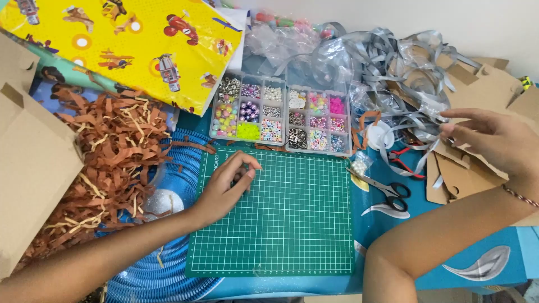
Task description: Sorting and organizing small jewelry beads and charms into a plastic storage container.
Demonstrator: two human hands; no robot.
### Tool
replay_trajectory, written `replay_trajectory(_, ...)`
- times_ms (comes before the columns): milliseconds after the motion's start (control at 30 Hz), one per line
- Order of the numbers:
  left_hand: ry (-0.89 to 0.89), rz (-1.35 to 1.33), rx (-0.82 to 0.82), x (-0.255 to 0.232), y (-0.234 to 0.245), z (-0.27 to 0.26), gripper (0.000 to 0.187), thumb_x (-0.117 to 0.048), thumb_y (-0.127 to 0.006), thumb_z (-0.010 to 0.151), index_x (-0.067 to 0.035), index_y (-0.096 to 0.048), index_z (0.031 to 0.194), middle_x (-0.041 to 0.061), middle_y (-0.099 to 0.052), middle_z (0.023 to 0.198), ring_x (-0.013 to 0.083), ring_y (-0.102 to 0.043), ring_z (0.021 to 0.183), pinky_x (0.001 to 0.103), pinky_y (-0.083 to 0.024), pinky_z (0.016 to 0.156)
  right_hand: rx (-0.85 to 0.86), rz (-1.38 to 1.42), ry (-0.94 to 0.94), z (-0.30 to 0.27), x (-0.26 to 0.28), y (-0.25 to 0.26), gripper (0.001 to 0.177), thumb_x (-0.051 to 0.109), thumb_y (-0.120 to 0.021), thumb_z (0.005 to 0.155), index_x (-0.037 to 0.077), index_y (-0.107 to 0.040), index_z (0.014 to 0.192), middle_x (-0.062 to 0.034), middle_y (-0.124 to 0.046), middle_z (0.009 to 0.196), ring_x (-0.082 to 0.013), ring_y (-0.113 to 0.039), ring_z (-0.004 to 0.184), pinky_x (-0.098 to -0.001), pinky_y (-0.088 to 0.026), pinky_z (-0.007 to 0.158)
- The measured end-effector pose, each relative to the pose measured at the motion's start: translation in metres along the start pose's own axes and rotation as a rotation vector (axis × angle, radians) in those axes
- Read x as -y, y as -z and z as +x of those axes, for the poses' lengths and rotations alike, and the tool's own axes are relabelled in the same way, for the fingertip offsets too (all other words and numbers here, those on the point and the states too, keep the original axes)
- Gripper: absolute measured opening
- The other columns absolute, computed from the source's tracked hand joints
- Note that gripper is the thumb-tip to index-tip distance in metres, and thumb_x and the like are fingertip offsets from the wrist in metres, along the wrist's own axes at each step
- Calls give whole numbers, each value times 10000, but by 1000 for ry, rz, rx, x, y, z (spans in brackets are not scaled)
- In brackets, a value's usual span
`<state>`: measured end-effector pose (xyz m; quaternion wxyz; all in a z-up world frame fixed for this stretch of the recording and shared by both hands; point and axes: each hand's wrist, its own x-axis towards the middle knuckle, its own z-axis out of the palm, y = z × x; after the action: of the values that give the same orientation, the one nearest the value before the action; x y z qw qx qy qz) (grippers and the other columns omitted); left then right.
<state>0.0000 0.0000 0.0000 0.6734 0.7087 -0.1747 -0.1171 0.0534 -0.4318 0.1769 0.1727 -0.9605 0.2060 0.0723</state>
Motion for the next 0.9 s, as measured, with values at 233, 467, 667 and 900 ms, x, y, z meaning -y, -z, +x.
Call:
replay_trajectory(233, 20, 41, 4, 3, -1, 1, 145, -208, -505, 1053, -132, -600, 1131, 3, -568, 951, 101, -598, 709, 249, -508, 661, -111, 166, -127, 82, -62, -23, 290, 263, -474, 1162, 118, -694, 1283, -57, -686, 1245, -239, -640, 1064, -447, -492, 860)
replay_trajectory(467, 34, 59, -6, 5, -1, 1, 141, -182, -513, 1046, -127, -608, 1135, 5, -571, 972, 102, -605, 725, 246, -509, 671, -111, 188, -201, 115, -64, -53, 394, 267, -790, 932, 146, -683, 1291, -80, -700, 1252, -243, -648, 1070, -454, -519, 810)
replay_trajectory(667, 13, 58, 4, 2, -1, 1, 127, -167, -506, 1049, -120, -599, 1122, 5, -564, 987, 96, -593, 719, 250, -513, 690, -129, 201, -123, 135, -82, -65, 188, 282, -848, 905, 173, -756, 1028, -47, -741, 1015, -167, -654, 888, -381, -508, 720)
replay_trajectory(900, 23, 83, 8, 1, 0, 1, 132, -142, -502, 1042, -140, -602, 1128, -6, -549, 928, 95, -585, 745, 238, -519, 699, -501, 27, 187, 96, -66, -29, 119, 272, -849, 1096, 161, -837, 1056, -6, -753, 1011, -171, -632, 953, -397, -475, 700)
